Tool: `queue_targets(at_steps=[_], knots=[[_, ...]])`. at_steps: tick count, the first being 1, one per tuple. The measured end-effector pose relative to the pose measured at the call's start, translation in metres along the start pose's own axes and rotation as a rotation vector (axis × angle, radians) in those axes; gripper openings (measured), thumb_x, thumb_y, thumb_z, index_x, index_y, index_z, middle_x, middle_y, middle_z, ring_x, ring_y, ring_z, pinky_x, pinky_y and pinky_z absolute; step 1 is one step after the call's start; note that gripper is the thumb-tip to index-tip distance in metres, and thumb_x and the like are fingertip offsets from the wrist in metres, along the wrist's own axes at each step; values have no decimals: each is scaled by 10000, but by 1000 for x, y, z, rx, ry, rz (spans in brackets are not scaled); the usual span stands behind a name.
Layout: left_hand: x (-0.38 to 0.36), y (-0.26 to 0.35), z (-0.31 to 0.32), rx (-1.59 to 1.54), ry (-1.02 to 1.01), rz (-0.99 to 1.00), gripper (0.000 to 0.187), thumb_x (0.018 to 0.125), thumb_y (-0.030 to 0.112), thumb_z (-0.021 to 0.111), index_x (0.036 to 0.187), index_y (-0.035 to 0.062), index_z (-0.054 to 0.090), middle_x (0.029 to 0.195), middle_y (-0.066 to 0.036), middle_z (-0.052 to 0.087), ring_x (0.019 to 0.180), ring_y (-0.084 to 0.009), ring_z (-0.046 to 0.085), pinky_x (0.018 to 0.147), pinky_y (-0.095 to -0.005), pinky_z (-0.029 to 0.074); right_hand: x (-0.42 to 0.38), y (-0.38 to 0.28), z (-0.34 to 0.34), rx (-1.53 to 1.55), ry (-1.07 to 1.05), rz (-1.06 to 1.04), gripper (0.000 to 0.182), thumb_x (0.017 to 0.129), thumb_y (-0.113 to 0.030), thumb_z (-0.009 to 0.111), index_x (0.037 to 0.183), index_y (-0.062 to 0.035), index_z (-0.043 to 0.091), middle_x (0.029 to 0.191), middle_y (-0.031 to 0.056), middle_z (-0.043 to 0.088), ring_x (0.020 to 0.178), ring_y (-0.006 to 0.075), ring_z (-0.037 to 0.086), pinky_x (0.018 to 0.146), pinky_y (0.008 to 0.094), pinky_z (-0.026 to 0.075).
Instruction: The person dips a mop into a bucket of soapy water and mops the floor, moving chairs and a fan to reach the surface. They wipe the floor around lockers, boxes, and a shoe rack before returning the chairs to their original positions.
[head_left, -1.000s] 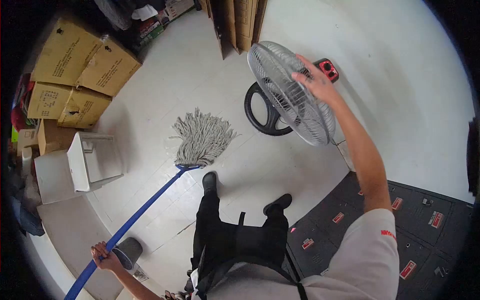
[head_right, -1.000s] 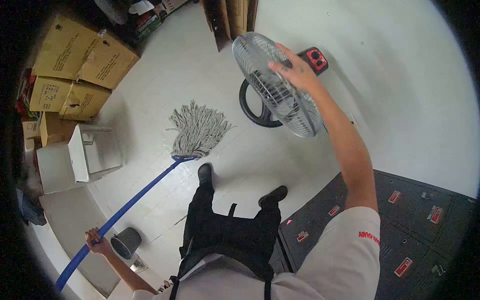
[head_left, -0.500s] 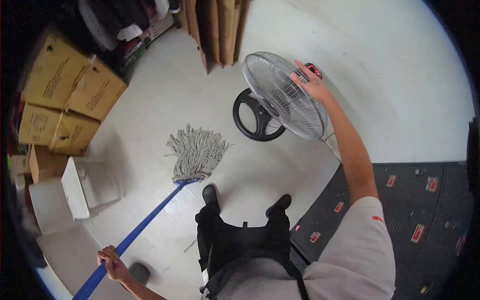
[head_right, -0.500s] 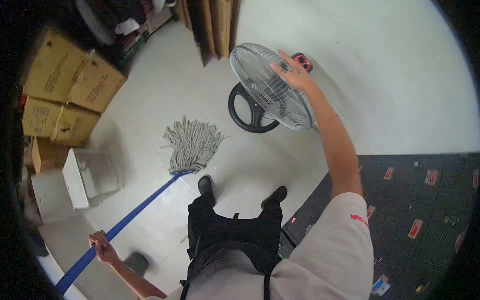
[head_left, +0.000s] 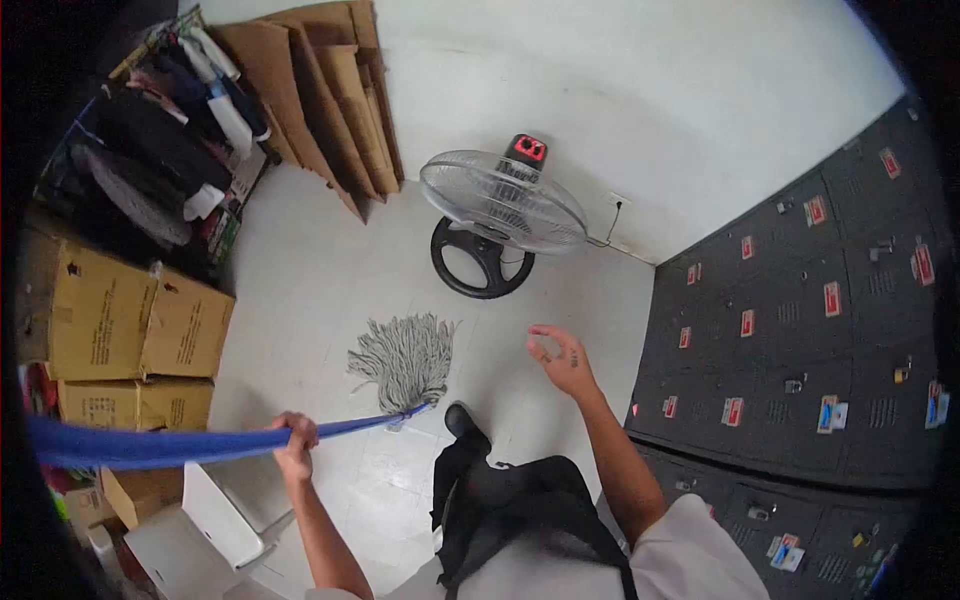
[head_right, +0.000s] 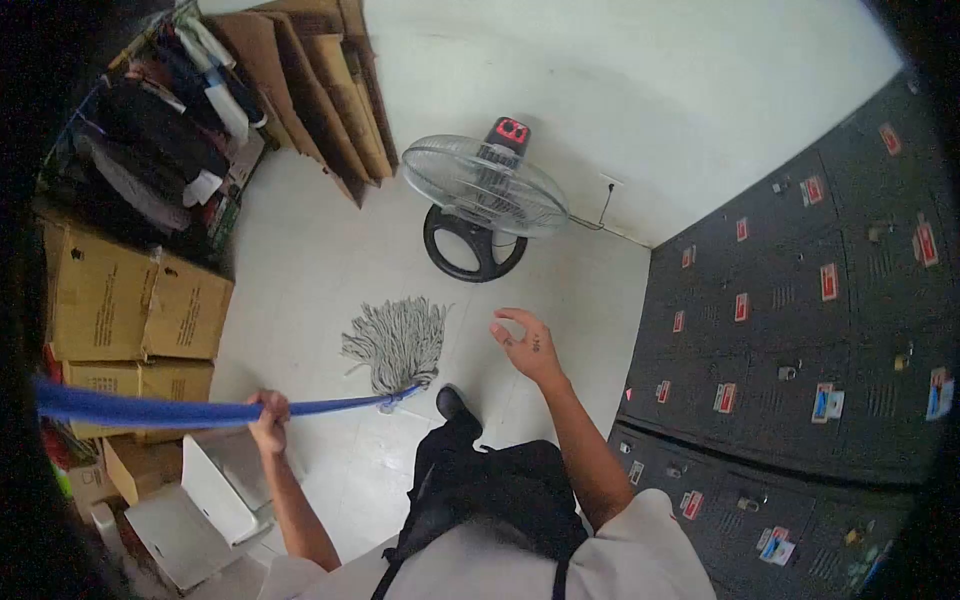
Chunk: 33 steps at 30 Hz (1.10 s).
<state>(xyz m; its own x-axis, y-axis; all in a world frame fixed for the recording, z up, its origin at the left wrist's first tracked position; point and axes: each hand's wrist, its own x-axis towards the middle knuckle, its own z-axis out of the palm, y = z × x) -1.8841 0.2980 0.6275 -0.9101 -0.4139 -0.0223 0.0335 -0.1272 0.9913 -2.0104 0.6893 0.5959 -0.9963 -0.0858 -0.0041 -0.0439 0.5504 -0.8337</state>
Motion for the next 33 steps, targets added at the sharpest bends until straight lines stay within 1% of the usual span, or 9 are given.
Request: queue_targets(at_steps=[8,17,19,23,25,27,28,30,33], knots=[[-10,-19,63,73,-79,-35,249,765,118,594,605,93,406,505,39,366,437,-47,327,399,-214,251,-98,-64,-106,113,42,-68,288,802,-214,589,1033,-45,561,1015,78,584,941,156,534,852,297,405],[-156,-48,129,419,-275,191,295,742,139,590,499,62,443,464,25,436,423,-68,374,398,-272,294,-350,-111,-202,259,232,-146,280,817,-106,531,1083,-18,526,1067,82,557,1000,165,517,842,282,387],[-190,-66,144,405,-394,228,265,716,135,588,507,40,455,456,6,425,446,-80,396,422,-287,330,-384,-128,-219,325,263,-355,362,817,-112,513,1164,-20,465,1131,100,523,1043,177,493,856,280,366],[-261,-81,166,436,-592,327,152,656,121,597,590,26,498,482,-106,473,445,-179,472,466,-329,388,-426,-164,-244,411,466,-266,640,761,-403,525,1263,-43,356,1198,126,476,1110,216,454,891,322,345],[-285,-87,170,519,-754,427,135,643,139,602,618,35,519,525,-142,513,484,-274,520,485,-353,401,-442,-170,-243,327,440,-460,724,744,-513,497,1281,-55,332,1210,146,463,1124,243,443,896,324,342],[-309,-98,172,595,-889,434,157,638,175,608,611,43,527,545,-156,520,526,-321,535,489,-372,408,-454,-188,-236,500,531,-364,1031,609,-632,613,1328,-18,199,1262,201,385,1176,290,389,937,348,342],[-321,-106,173,592,-904,429,157,638,175,608,611,43,527,545,-156,520,526,-321,535,489,-372,408,-458,-201,-233,563,527,-423,807,670,-597,590,1214,-41,373,1114,162,487,1077,251,463,854,345,392],[-343,-120,169,530,-937,498,202,665,215,616,588,53,522,535,-156,512,510,-332,525,472,-384,404,-472,-166,-238,931,179,-838,446,779,-487,540,940,-76,469,823,51,499,766,150,529,672,299,422],[-350,-114,164,547,-930,456,261,702,242,617,554,59,503,507,-147,496,475,-327,515,453,-394,394,-494,-187,-233,898,374,-702,321,799,-390,566,733,-115,413,641,-16,425,471,53,446,458,213,386]])
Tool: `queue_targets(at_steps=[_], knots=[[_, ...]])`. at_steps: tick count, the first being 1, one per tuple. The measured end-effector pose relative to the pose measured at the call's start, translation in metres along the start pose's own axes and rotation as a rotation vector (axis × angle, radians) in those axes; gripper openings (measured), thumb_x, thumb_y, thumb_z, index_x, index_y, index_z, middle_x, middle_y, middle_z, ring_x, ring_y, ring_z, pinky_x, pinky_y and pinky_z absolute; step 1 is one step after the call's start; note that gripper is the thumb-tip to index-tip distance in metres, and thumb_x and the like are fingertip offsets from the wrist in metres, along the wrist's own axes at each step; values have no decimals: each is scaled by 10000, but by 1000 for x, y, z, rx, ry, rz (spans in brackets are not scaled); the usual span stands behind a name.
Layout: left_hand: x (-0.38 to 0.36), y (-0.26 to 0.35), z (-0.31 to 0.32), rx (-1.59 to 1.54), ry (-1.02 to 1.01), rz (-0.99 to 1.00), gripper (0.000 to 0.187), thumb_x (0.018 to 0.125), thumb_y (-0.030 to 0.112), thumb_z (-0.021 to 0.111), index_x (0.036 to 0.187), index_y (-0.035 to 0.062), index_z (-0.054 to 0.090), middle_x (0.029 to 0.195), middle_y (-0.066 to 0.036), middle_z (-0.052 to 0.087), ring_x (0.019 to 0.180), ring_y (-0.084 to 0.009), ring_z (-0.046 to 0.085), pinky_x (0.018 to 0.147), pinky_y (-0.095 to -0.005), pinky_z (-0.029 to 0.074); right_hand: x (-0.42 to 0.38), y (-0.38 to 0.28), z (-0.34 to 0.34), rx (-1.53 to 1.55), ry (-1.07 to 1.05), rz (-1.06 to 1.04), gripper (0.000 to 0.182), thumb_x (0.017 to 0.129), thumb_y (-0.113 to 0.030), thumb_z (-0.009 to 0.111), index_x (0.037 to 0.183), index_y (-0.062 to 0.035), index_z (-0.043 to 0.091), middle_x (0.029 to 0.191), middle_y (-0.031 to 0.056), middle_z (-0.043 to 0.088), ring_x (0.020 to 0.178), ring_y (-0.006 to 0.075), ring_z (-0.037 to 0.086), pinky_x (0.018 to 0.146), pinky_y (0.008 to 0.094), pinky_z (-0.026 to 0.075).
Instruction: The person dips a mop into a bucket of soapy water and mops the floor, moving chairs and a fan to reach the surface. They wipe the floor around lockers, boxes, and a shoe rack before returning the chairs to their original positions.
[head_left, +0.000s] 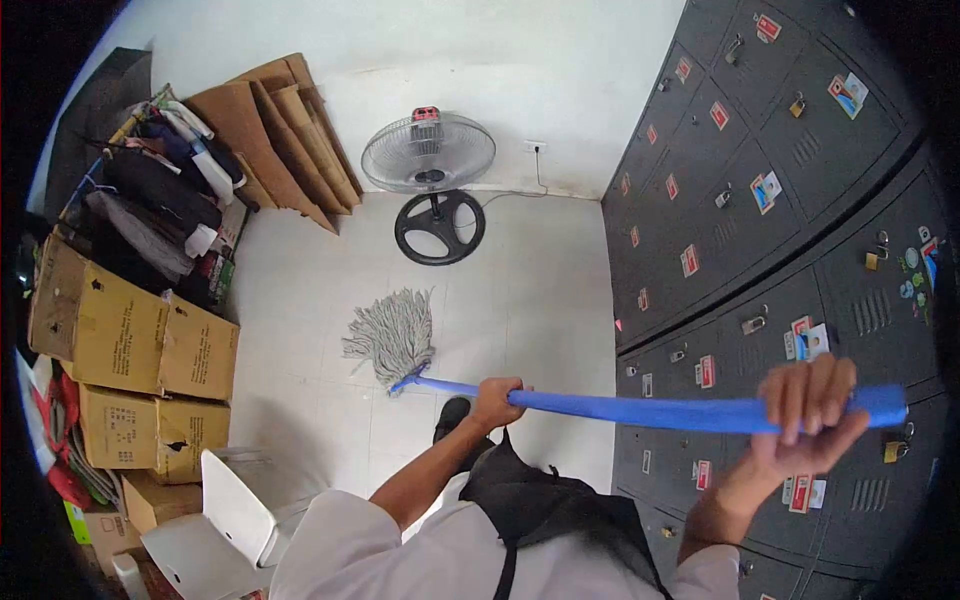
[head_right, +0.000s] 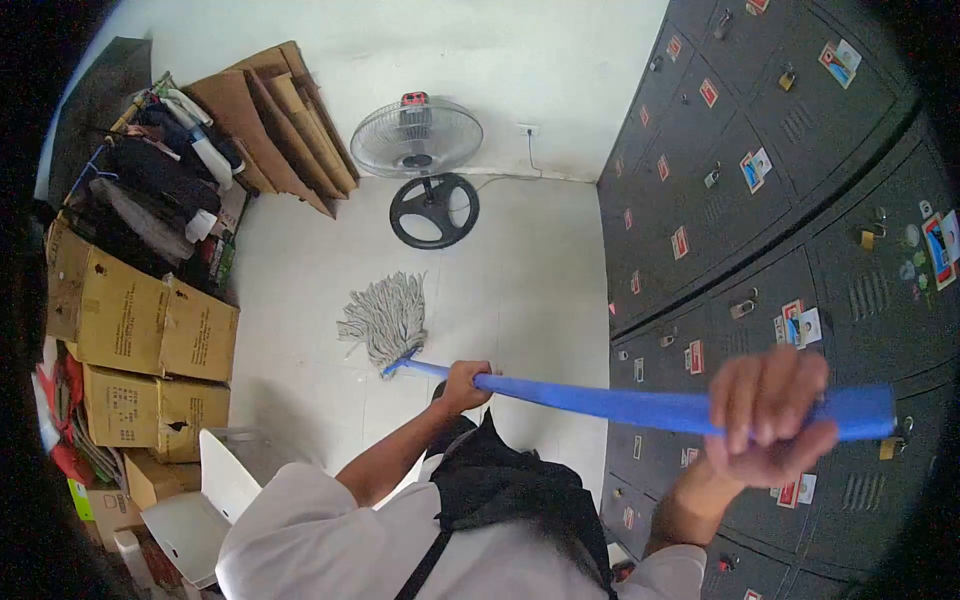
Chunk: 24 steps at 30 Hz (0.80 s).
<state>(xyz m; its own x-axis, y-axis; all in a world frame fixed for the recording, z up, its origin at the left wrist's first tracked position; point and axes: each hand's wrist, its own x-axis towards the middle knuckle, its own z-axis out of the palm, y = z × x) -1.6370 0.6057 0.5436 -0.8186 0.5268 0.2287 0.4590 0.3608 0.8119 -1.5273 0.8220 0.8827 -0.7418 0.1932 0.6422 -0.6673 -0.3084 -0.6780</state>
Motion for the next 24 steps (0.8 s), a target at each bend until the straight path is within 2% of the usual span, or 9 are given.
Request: queue_targets(at_steps=[5,7,11,14,18,20,22,23,24], knots=[[-6,3,4,-4,-35,6,288,725,237,608,522,72,488,476,-132,477,456,-313,513,437,-386,383,6,-26,12,92,102,-85,237,820,-254,565,709,-105,418,573,-8,420,373,55,399,384,200,365],[-6,5,12,42,17,15,241,701,209,614,532,84,496,481,-116,492,457,-294,523,443,-379,393,4,-34,8,58,62,-96,181,836,-160,515,702,-91,415,515,-9,402,331,52,364,355,178,345],[5,16,48,2,-31,135,148,625,170,625,557,104,512,500,-92,522,472,-271,542,457,-368,417,-21,-64,-8,-119,340,-153,176,852,-108,434,680,-94,397,457,-26,369,312,36,325,325,158,304],[18,25,81,-78,-132,258,124,596,164,629,563,112,522,515,-85,533,480,-267,547,461,-370,426,-51,-92,-17,-269,489,-258,168,838,-95,446,678,-100,393,449,-32,343,319,31,305,334,162,295],[45,32,121,-161,-239,355,98,572,157,630,581,121,540,538,-75,548,493,-261,556,462,-367,434,-79,-114,-18,-517,606,-321,140,816,-62,440,680,-94,427,456,-27,341,325,45,293,372,195,346],[62,42,139,-216,-355,473,99,559,186,628,607,126,566,562,-66,564,502,-263,561,470,-376,442,-82,-118,-12,-535,629,-321,134,815,-103,437,683,-79,444,453,-14,341,328,58,288,386,202,352],[83,46,160,-204,-445,514,108,545,187,618,616,128,562,570,-61,564,522,-261,565,477,-373,439,-82,-111,-5,-1217,1389,-630,185,828,-180,409,696,-59,452,467,-2,347,359,61,299,408,214,347],[89,44,170,-184,-529,553,120,530,188,607,624,130,559,579,-55,564,542,-258,568,484,-370,436,-95,-121,0,-1249,1268,-410,249,826,-260,386,688,-59,437,478,7,328,393,80,330,419,246,342],[98,39,178,-191,-546,552,120,530,188,607,624,130,559,579,-55,564,542,-258,568,484,-370,436,-108,-124,-3,-1261,1281,-403,249,826,-260,386,688,-59,437,478,7,328,393,80,330,419,246,342]])
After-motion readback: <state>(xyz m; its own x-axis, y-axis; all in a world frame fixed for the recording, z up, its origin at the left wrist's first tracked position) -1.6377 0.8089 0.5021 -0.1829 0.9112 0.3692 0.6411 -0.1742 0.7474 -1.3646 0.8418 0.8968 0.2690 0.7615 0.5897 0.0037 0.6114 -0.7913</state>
